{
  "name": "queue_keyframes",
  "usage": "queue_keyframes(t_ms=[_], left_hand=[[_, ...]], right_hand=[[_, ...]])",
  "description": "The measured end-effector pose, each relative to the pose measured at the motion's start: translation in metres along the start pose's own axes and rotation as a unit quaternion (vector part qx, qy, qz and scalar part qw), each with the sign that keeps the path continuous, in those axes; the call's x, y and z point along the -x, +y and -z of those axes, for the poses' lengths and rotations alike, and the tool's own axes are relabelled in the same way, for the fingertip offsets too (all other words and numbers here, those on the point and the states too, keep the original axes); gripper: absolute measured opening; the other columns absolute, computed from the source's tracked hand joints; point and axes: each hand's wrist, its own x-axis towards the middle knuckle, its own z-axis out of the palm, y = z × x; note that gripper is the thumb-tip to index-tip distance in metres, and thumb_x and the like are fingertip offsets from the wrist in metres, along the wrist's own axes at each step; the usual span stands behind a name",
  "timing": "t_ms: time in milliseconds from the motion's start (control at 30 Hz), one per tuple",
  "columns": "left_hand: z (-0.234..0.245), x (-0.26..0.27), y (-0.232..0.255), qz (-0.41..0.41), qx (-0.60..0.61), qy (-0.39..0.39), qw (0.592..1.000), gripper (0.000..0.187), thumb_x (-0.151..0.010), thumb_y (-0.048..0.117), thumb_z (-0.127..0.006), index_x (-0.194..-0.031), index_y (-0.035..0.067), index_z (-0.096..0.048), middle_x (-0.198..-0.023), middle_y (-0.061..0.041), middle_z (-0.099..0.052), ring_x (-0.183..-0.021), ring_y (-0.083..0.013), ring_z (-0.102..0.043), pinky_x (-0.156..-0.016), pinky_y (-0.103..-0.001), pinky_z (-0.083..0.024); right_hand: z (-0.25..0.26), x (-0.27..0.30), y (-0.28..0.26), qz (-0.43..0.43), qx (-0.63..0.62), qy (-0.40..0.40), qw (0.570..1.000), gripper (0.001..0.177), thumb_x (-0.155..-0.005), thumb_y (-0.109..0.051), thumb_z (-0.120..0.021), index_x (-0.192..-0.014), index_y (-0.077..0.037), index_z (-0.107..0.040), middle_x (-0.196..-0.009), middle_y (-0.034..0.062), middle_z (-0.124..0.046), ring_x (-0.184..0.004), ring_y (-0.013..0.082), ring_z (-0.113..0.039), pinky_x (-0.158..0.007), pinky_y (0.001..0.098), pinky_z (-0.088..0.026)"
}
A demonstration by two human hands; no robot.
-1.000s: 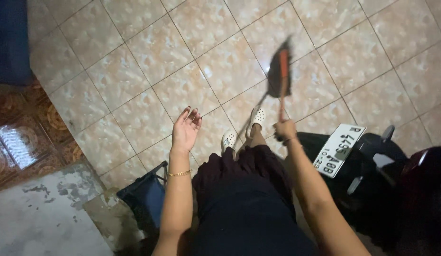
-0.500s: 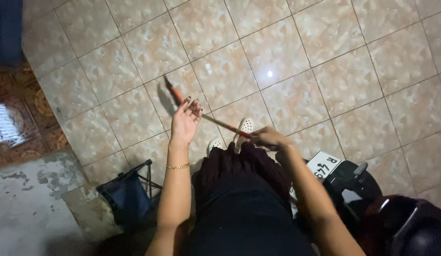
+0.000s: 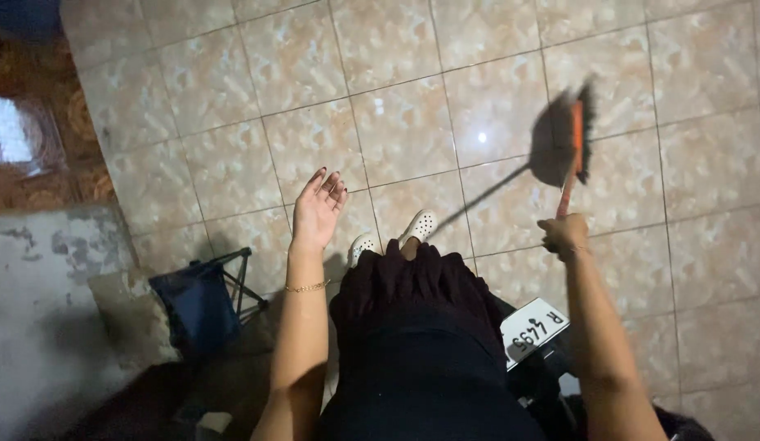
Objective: Sweep the tiled floor using a broom.
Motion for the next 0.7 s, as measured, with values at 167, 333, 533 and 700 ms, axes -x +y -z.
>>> queue_keyframes(t_ms=[167, 333, 533, 700], left_hand=[[0.02, 0.009, -0.004, -0.022, 0.015, 0.035, 0.999, 0.025, -0.097, 0.02, -0.064, -0.121, 0.013, -0.059, -0.112, -0.006, -0.068, -0.1, -0.0185, -0.064, -0.096, -0.035, -0.051], [0.012, 0.017, -0.009, -0.036, 0.017, 0.056, 0.998, 0.026, -0.097, 0.019, -0.063, -0.122, 0.012, -0.06, -0.112, -0.006, -0.068, -0.098, -0.0183, -0.064, -0.096, -0.035, -0.051], [0.01, 0.013, -0.012, -0.04, 0.041, 0.023, 0.998, 0.024, -0.098, 0.02, -0.062, -0.121, 0.013, -0.059, -0.113, -0.005, -0.068, -0.1, -0.0178, -0.065, -0.097, -0.035, -0.051], [0.012, 0.003, -0.017, -0.04, 0.024, 0.035, 0.998, 0.022, -0.098, 0.021, -0.063, -0.118, 0.014, -0.06, -0.112, -0.004, -0.069, -0.1, -0.018, -0.065, -0.097, -0.036, -0.052]], right_hand=[[-0.09, -0.067, -0.006, 0.018, -0.133, -0.021, 0.991, 0.028, -0.087, -0.017, -0.074, -0.07, -0.002, -0.058, -0.059, 0.0098, -0.062, -0.042, 0.021, -0.06, -0.034, 0.0361, -0.043], [-0.199, -0.029, -0.048, 0.032, 0.065, -0.119, 0.99, 0.035, -0.095, -0.026, -0.068, -0.08, 0.006, -0.069, -0.067, 0.0145, -0.072, -0.048, 0.0226, -0.068, -0.044, 0.041, -0.056], [-0.23, 0.023, -0.096, 0.28, 0.272, -0.236, 0.89, 0.034, -0.082, -0.023, -0.077, -0.109, -0.003, -0.071, -0.076, 0.016, -0.071, -0.06, 0.0234, -0.06, -0.05, 0.0309, -0.048], [-0.115, 0.102, -0.145, 0.192, 0.185, -0.395, 0.879, 0.035, -0.087, -0.023, -0.068, -0.116, -0.007, -0.081, -0.066, 0.0047, -0.069, -0.05, 0.0092, -0.054, -0.042, 0.0254, -0.041]])
